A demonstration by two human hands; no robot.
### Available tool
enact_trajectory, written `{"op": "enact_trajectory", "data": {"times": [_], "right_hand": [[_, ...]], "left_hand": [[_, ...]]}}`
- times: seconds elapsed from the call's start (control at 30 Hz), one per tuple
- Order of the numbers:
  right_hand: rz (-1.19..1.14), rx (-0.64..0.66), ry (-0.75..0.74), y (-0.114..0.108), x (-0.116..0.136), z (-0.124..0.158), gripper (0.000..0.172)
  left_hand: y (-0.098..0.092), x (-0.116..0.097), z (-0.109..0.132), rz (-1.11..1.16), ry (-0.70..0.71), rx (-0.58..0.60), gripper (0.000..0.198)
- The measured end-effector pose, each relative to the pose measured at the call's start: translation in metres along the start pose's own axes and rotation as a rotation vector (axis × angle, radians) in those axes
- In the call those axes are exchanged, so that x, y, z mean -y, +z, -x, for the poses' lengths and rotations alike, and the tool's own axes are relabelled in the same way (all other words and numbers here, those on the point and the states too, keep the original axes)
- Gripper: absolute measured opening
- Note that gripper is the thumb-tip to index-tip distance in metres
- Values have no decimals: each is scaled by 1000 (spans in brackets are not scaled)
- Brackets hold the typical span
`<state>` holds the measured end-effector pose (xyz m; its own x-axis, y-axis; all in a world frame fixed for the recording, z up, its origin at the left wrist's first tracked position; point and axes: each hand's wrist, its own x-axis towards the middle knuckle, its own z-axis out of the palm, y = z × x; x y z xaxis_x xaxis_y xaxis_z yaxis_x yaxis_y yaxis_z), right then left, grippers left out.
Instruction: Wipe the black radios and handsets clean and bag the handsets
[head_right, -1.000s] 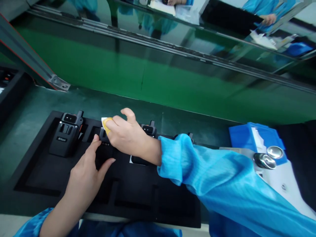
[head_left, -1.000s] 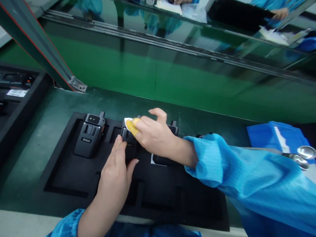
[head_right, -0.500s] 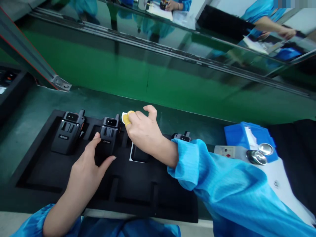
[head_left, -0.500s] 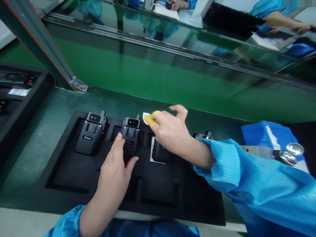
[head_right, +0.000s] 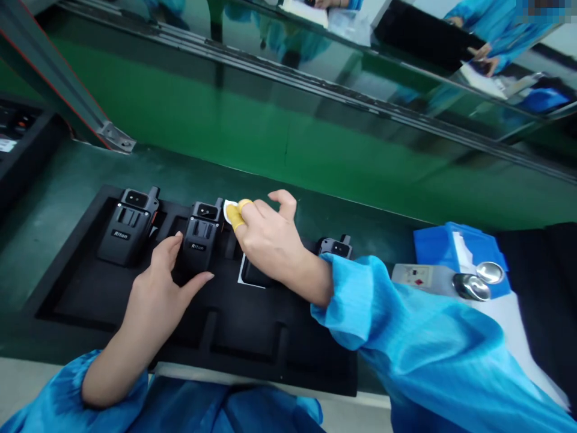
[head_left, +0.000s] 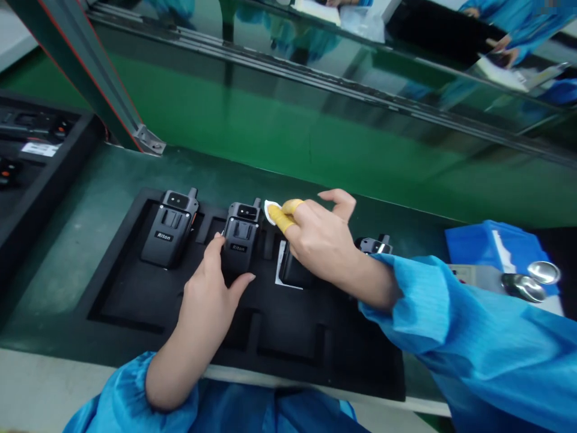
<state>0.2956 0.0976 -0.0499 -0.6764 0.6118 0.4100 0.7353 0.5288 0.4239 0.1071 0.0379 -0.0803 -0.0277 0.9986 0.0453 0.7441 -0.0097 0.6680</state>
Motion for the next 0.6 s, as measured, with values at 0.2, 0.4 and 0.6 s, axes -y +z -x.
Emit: {"op": "enact_trajectory", "data": {"times": [0.2, 0.4, 0.6], "right_hand": [[-271, -83, -159, -8, 37, -8, 29], [-230, -76, -142, -8, 45, -8, 30], [-231, -82, -100, -12, 43, 0, 32]], "left_hand": [[-7, -4, -6, 109, -143, 76, 63], [-10, -7, -8, 106, -175, 87, 63], [-9, -9, -7, 113, -159, 85, 67]]}}
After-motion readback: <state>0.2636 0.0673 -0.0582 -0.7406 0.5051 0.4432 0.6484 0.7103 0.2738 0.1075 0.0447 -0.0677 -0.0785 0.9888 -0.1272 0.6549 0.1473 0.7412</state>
